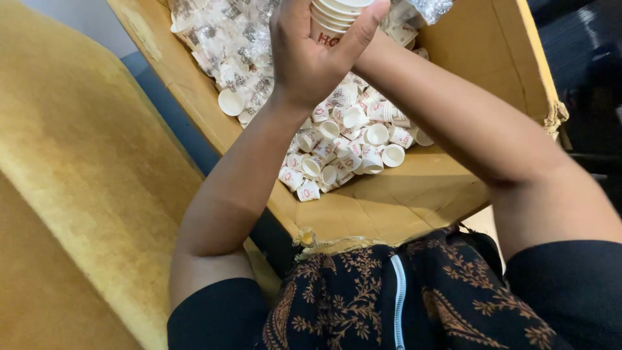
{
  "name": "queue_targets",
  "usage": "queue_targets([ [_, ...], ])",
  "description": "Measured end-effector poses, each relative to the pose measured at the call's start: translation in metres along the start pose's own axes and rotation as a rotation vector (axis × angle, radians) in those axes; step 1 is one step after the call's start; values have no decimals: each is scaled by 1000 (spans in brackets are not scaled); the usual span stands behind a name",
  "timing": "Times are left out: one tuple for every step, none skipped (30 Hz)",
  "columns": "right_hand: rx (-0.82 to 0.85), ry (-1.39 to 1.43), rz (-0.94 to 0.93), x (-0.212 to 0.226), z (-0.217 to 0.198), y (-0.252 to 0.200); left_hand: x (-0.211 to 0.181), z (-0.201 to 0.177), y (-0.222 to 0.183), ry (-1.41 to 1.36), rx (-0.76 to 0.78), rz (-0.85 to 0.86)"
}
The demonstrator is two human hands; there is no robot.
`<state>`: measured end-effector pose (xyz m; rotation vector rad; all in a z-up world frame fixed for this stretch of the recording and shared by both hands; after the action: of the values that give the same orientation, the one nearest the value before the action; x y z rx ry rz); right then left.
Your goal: Sorting and stacking small paper cups from a large box onto a table.
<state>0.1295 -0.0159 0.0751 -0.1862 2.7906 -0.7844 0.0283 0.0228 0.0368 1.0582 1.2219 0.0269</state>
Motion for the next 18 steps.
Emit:
queue_targets([
  [-8, 7, -1, 12, 22, 1, -1, 0, 0, 32, -5, 45],
  [-16, 14, -3, 27, 47, 12, 0, 1, 0, 30, -9, 48],
  [-23, 22, 1, 39, 75, 19, 2, 3, 0, 26, 19, 47],
  [-31, 29, 4, 49, 105, 21, 3, 6, -1, 22, 48, 47],
  [-43, 33, 15, 55, 149, 35, 4, 5, -2, 14, 48, 62],
  [-56, 36, 26, 61, 191, 47, 9, 8, -1, -16, 75, 5],
  [-69, 50, 27, 73, 227, 66, 15, 11, -2, -37, 108, -64],
  [-74, 52, 30, 74, 247, 75, 16, 15, -2, -37, 113, -61],
  [-45, 99, 13, 81, 267, 86, 17, 15, -2, 5, 113, -63],
  [-18, 146, -4, 89, 287, 98, 18, 15, -3, 47, 113, -65],
  [-22, 153, 4, 84, 296, 103, 19, 15, -2, 45, 124, -61],
  [-197, 173, 10, 77, 297, 108, 20, 16, -1, 36, 160, -52],
  [-371, 190, 21, 68, 297, 111, 22, 18, 1, 24, 196, -42],
  [-374, 193, 33, 56, 282, 104, 19, 20, 3, 19, 206, -37],
  [-243, 178, 64, 45, 271, 101, 16, 19, 5, 60, 225, -47],
  [-111, 164, 95, 35, 260, 98, 14, 18, 6, 101, 245, -56],
  [-114, 169, 90, 22, 237, 85, 18, 14, 5, 107, 247, -61],
  [-53, 174, 122, 7, 219, 71, 22, 12, 5, 128, 265, -54],
])
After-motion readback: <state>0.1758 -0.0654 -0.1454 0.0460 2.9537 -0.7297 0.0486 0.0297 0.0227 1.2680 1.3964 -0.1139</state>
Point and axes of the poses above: each hand's wrist, its own y-axis towards the middle knuckle, its own z-axis out of the palm, x = y × z, the point moved 5 cm from there along y, towards the middle knuckle, and after that the axes turned 9 degrees about -y, right-handed, at the moved point
